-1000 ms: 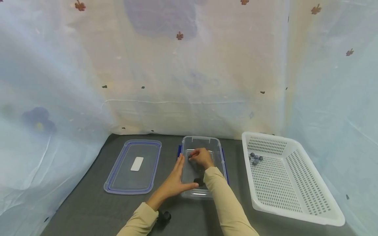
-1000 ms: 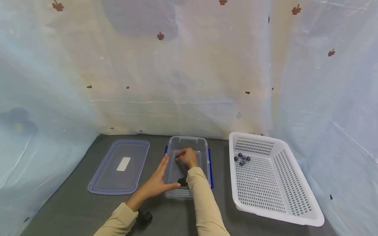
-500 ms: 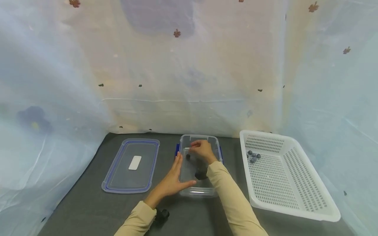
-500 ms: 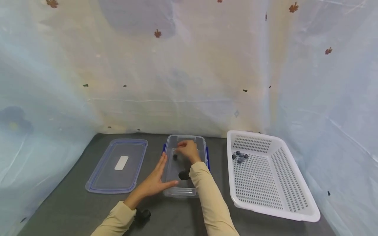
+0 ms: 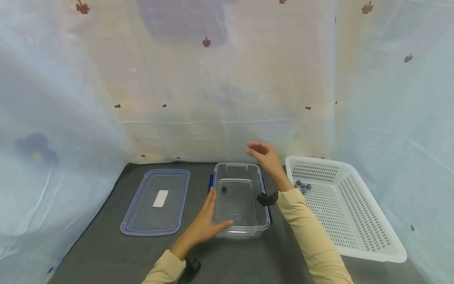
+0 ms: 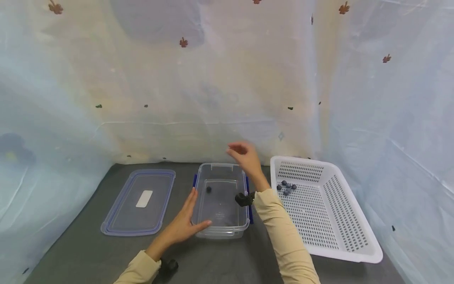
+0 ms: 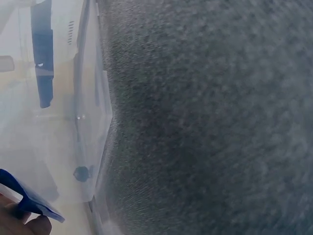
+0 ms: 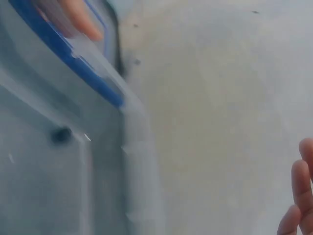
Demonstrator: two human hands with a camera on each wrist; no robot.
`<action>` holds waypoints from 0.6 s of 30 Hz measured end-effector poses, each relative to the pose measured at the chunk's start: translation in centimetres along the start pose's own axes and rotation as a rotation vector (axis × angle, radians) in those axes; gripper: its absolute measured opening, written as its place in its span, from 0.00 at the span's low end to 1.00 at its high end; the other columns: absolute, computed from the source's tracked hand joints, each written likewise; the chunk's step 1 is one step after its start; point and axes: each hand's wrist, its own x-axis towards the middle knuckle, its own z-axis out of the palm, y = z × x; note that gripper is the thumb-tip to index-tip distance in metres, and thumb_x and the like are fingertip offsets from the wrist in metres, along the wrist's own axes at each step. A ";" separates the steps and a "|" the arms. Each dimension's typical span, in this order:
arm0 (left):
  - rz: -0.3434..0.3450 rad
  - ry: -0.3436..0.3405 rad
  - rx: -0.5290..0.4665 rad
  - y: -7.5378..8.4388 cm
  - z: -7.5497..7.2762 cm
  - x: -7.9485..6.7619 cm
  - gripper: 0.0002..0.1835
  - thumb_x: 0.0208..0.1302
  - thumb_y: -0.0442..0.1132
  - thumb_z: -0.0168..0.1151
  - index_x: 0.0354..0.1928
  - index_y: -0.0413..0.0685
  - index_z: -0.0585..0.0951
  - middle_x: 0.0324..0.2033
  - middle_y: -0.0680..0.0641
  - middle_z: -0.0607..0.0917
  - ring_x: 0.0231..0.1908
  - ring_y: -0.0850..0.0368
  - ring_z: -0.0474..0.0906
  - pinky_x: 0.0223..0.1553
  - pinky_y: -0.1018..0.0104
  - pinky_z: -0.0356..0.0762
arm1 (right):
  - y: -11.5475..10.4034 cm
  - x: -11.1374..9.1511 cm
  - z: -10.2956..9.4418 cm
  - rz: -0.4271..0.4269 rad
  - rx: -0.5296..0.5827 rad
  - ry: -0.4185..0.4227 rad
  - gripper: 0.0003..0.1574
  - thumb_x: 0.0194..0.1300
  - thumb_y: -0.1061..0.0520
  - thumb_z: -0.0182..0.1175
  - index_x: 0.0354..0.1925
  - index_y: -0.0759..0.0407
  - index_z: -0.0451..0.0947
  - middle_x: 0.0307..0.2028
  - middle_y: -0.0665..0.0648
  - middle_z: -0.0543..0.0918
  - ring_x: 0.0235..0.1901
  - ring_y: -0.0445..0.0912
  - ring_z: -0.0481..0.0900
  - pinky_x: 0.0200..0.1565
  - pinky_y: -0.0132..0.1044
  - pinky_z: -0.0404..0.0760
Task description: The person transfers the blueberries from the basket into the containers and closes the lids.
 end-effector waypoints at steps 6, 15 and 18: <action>0.010 0.001 0.014 0.0 0.2 -0.1 0.61 0.58 0.63 0.64 0.76 0.40 0.37 0.75 0.40 0.36 0.72 0.40 0.38 0.65 0.40 0.48 | 1.2 -0.9 -6.5 -0.071 -0.100 0.110 0.20 0.65 0.61 0.64 0.52 0.73 0.77 0.47 0.65 0.82 0.43 0.41 0.78 0.45 0.31 0.74; 0.010 -0.008 0.011 0.0 0.2 -0.1 0.60 0.59 0.62 0.64 0.75 0.39 0.38 0.75 0.39 0.35 0.72 0.40 0.37 0.65 0.39 0.48 | 8.9 -3.7 -15.4 0.089 -0.248 0.329 0.25 0.65 0.53 0.65 0.53 0.70 0.77 0.36 0.39 0.82 0.40 0.34 0.77 0.42 0.27 0.71; 0.006 -0.011 0.011 0.0 0.1 -0.1 0.60 0.59 0.62 0.64 0.75 0.39 0.37 0.75 0.40 0.35 0.72 0.40 0.38 0.65 0.40 0.48 | 10.7 -5.1 -16.8 0.158 -0.307 0.293 0.26 0.66 0.52 0.64 0.54 0.71 0.77 0.38 0.45 0.84 0.38 0.30 0.75 0.43 0.27 0.71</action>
